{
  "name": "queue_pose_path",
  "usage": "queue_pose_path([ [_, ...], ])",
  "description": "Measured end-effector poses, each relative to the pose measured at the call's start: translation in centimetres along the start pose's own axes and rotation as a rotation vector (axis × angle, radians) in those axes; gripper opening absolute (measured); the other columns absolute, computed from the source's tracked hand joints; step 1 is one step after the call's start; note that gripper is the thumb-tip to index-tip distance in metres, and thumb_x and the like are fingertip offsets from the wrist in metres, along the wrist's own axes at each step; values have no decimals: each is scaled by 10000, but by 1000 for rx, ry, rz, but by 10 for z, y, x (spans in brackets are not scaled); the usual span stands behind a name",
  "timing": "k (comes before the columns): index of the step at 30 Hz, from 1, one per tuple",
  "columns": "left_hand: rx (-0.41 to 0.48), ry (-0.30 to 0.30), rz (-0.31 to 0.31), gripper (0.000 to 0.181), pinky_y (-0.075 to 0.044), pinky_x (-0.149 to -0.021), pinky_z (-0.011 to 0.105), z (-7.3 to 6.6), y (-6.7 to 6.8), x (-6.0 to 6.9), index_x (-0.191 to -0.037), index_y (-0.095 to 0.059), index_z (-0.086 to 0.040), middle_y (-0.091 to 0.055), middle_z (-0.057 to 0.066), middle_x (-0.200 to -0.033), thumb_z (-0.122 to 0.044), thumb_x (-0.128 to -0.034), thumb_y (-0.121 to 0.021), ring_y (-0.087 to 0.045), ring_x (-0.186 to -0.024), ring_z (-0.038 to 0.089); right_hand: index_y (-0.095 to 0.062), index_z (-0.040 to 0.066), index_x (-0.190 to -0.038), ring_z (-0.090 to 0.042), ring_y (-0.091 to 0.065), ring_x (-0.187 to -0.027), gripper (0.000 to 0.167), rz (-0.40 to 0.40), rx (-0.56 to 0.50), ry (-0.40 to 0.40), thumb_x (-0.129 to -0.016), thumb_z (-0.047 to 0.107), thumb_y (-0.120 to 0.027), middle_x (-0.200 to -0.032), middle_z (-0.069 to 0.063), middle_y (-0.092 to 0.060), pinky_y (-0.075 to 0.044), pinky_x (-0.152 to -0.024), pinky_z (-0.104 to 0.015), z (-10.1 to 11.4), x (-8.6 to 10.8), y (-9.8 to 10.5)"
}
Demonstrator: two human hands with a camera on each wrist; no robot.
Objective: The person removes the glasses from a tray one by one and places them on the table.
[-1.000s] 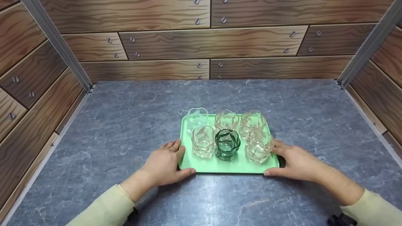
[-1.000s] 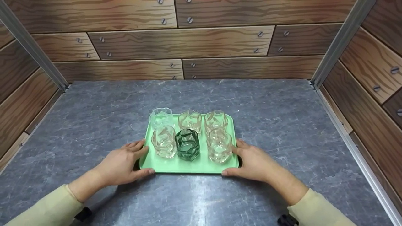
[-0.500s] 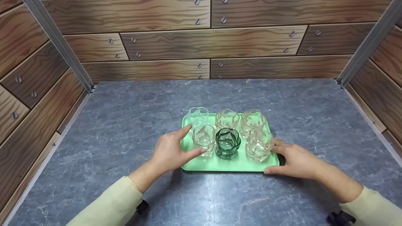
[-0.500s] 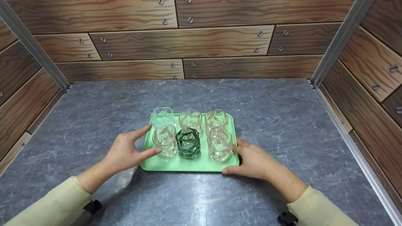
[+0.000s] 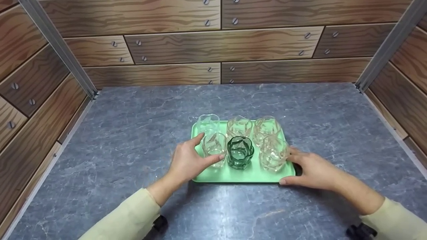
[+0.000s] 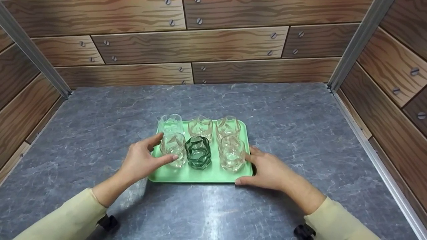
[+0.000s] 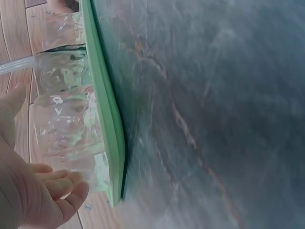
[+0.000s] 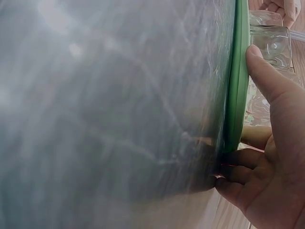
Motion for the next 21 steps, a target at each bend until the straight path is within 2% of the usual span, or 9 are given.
queue_pose_path([
  [3,15,16,11,1043,-562,-1051,441,1,-4,0,-1504,-565,-2,-658,195,-1407,-576,-722,-946,-725,-1074,293,-637,-36,-1406,-539,-493,-1387,1014,-6,-3,3,-834,800,-696,-1577,-301,-447,-417,-1118,-684,-1,1,0],
  [4,11,14,10,1042,-569,-1040,436,0,-5,0,-1504,-566,-2,-663,192,-1401,-575,-721,-947,-727,-1039,270,-634,-34,-1411,-538,-498,-1384,1013,-8,-4,4,-835,797,-699,-1579,-300,-446,-418,-1118,-683,-1,1,0],
  [5,11,10,9,1042,-584,-1009,428,-1,-5,0,-1504,-565,1,-672,196,-1386,-568,-721,-950,-717,-904,233,-632,-32,-1414,-538,-505,-1377,1010,-12,-5,6,-836,793,-703,-1579,-299,-446,-421,-1117,-680,-1,1,0],
  [7,7,2,8,1045,-613,-898,403,-2,-7,0,-1509,-558,5,-756,196,-1194,-560,-723,-952,-579,-628,151,-632,-28,-1417,-538,-512,-1371,1005,-17,-7,7,-835,787,-710,-1578,-296,-451,-422,-1117,-680,-2,1,0],
  [10,11,5,9,1064,-594,-721,375,-3,-9,-1,-1522,-540,10,-714,78,-782,-553,-722,-956,-323,-465,69,-630,-24,-1422,-544,-512,-1367,1007,-19,-8,3,-833,788,-711,-1577,-294,-455,-419,-1115,-690,-3,0,1],
  [13,21,16,12,1074,-577,-699,358,-3,-12,-2,-1529,-526,15,-610,11,-677,-545,-721,-959,-249,-427,47,-627,-21,-1427,-549,-492,-1383,1021,-14,-7,-8,-829,803,-697,-1580,-295,-449,-406,-1117,-702,-4,1,1],
  [16,30,24,4,1048,-596,-809,366,-3,-13,-3,-1526,-532,8,-765,124,-968,-512,-726,-966,-273,-432,49,-626,-23,-1427,-547,-479,-1395,1027,-11,-7,-6,-828,809,-690,-1580,-296,-446,-398,-1122,-704,-4,1,0],
  [18,38,26,-3,1023,-601,-886,384,-2,-13,-3,-1521,-540,3,-741,202,-1239,-479,-729,-973,-311,-443,60,-626,-24,-1426,-543,-473,-1403,1027,-9,-7,-4,-829,809,-689,-1582,-293,-445,-395,-1126,-701,-4,0,-1],
  [21,48,31,-14,989,-586,-992,409,-1,-13,-3,-1513,-551,-9,-665,199,-1402,-444,-735,-978,-533,-558,121,-635,-19,-1416,-538,-472,-1407,1016,-9,-5,1,-829,808,-691,-1581,-291,-451,-395,-1127,-699,-2,-1,-1],
])
Point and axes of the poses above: each hand's wrist, its own x-axis away from the middle knuckle, its own y-axis out of the back of the hand, z = x × y, the point moved 9 cm from there along -x, towards the middle knuckle
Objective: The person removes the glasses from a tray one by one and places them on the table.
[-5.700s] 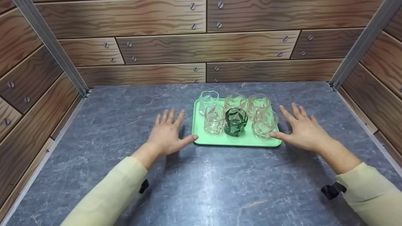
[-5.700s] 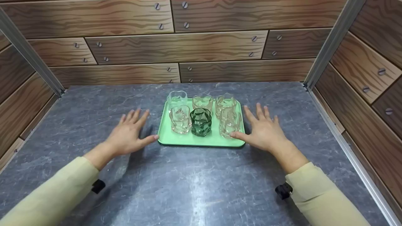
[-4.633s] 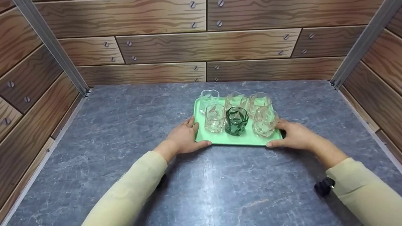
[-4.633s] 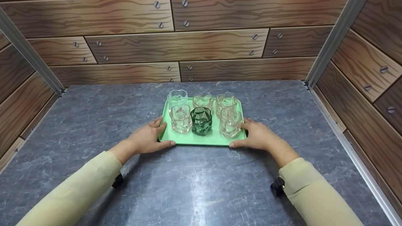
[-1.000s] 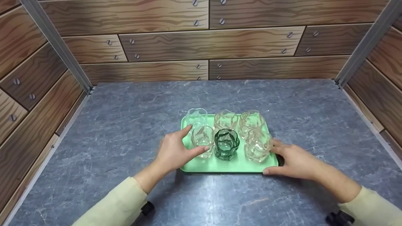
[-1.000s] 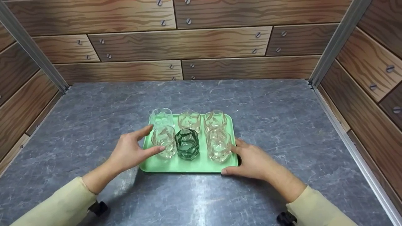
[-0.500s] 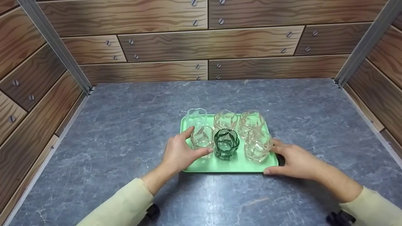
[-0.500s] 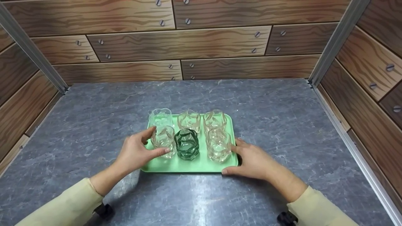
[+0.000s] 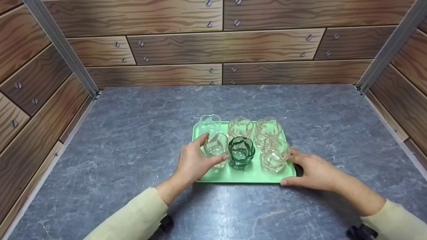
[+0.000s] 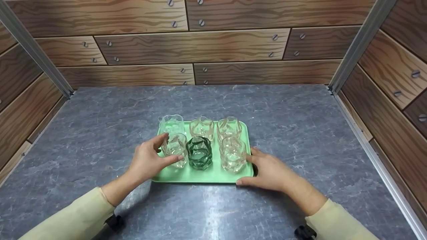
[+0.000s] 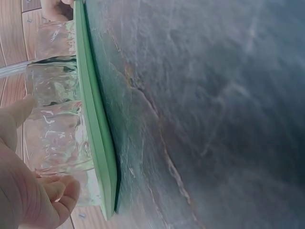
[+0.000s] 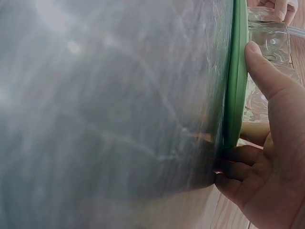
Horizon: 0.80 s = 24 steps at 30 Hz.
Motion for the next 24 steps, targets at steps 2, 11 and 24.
queue_pose_path([
  [2,5,-2,-5,972,-560,-1050,420,0,0,-1,-1505,-559,-13,-664,186,-1409,-438,-738,-978,-705,-806,204,-638,-16,-1414,-537,-473,-1407,1012,1,0,-2,-828,808,-691,-1582,-291,-451,-396,-1127,-698,0,0,0],
  [11,36,-16,-11,923,-526,-1099,423,0,0,-1,-1489,-570,-16,-664,176,-1412,-431,-764,-963,-642,-1298,324,-614,-27,-1437,-560,-480,-1386,1019,5,-11,-19,-836,791,-702,-1614,-301,-393,-391,-1128,-702,0,1,0],
  [24,58,-31,-23,919,-538,-1083,419,1,-1,-1,-1475,-585,-9,-683,171,-1384,-438,-757,-966,-659,-1272,303,-622,-30,-1437,-564,-505,-1357,1007,-14,3,8,-828,762,-742,-1694,-230,-293,-432,-1105,-686,-1,3,2],
])
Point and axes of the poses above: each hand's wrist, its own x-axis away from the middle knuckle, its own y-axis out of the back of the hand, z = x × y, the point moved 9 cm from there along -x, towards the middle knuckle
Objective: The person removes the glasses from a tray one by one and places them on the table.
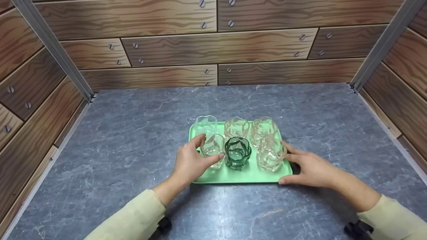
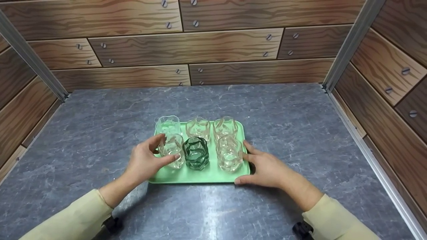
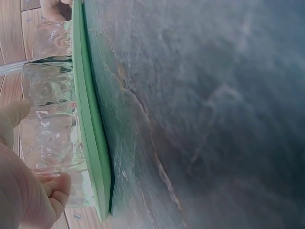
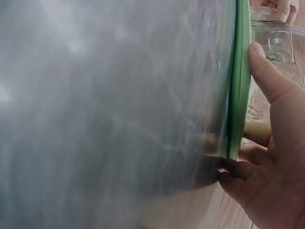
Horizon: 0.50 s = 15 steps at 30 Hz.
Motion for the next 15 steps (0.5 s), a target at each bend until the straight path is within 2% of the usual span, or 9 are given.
queue_pose_path([
  [3,16,11,5,927,-543,-1078,418,1,1,1,-1476,-583,-1,-678,172,-1391,-427,-750,-973,-658,-1274,312,-612,-30,-1447,-567,-489,-1370,1024,14,1,0,-823,773,-734,-1687,-239,-297,-419,-1113,-689,0,-1,0],
  [10,34,20,20,937,-597,-986,389,3,4,2,-1479,-580,-1,-687,137,-1389,-416,-740,-979,-709,-1155,280,-616,-26,-1444,-573,-494,-1362,1028,21,7,1,-823,786,-719,-1679,-241,-307,-414,-1113,-696,-1,-1,0],
  [15,65,9,35,948,-596,-984,391,-1,8,5,-1491,-571,-3,-674,115,-1416,-424,-744,-977,-699,-1158,278,-606,-28,-1454,-578,-500,-1353,1033,29,3,-2,-827,786,-716,-1682,-239,-299,-417,-1108,-699,-1,-1,-1],
])
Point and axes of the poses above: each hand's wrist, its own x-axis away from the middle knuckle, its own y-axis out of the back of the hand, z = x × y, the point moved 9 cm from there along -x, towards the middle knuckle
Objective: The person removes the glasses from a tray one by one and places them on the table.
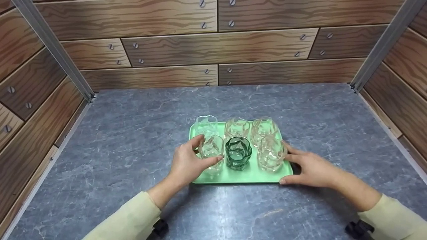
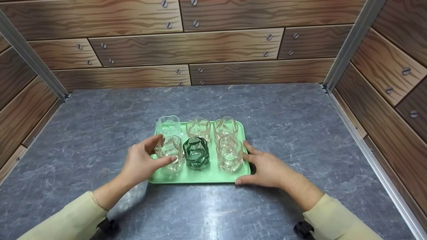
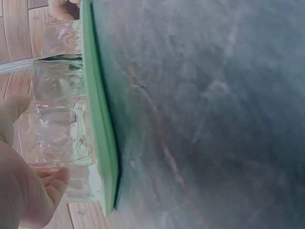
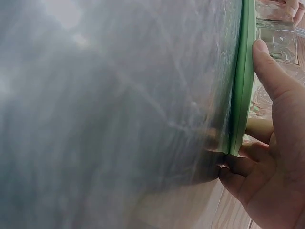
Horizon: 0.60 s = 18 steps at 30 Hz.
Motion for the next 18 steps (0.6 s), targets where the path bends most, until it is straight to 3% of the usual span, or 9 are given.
queue_pose_path([
  [9,35,-37,24,933,-599,-988,430,-17,18,2,-1470,-603,-23,-694,104,-1382,-418,-720,-993,-708,-1147,291,-588,-28,-1471,-572,-504,-1353,1032,20,-2,2,-845,785,-698,-1694,-241,-271,-428,-1104,-692,-1,0,-3],
  [15,73,-19,20,945,-581,-1005,342,-29,50,-1,-1488,-591,-62,-674,57,-1415,-392,-704,-1003,-679,-1160,216,-589,-30,-1470,-574,-505,-1349,1031,15,2,5,-843,781,-705,-1695,-234,-274,-431,-1104,-687,-1,0,-2],
  [18,105,-24,1,912,-577,-1010,328,-32,70,-5,-1479,-600,-76,-703,54,-1356,-372,-715,-1000,-683,-1149,208,-593,-31,-1466,-571,-513,-1343,1026,13,4,8,-845,777,-708,-1688,-241,-285,-438,-1103,-679,0,-1,0],
])
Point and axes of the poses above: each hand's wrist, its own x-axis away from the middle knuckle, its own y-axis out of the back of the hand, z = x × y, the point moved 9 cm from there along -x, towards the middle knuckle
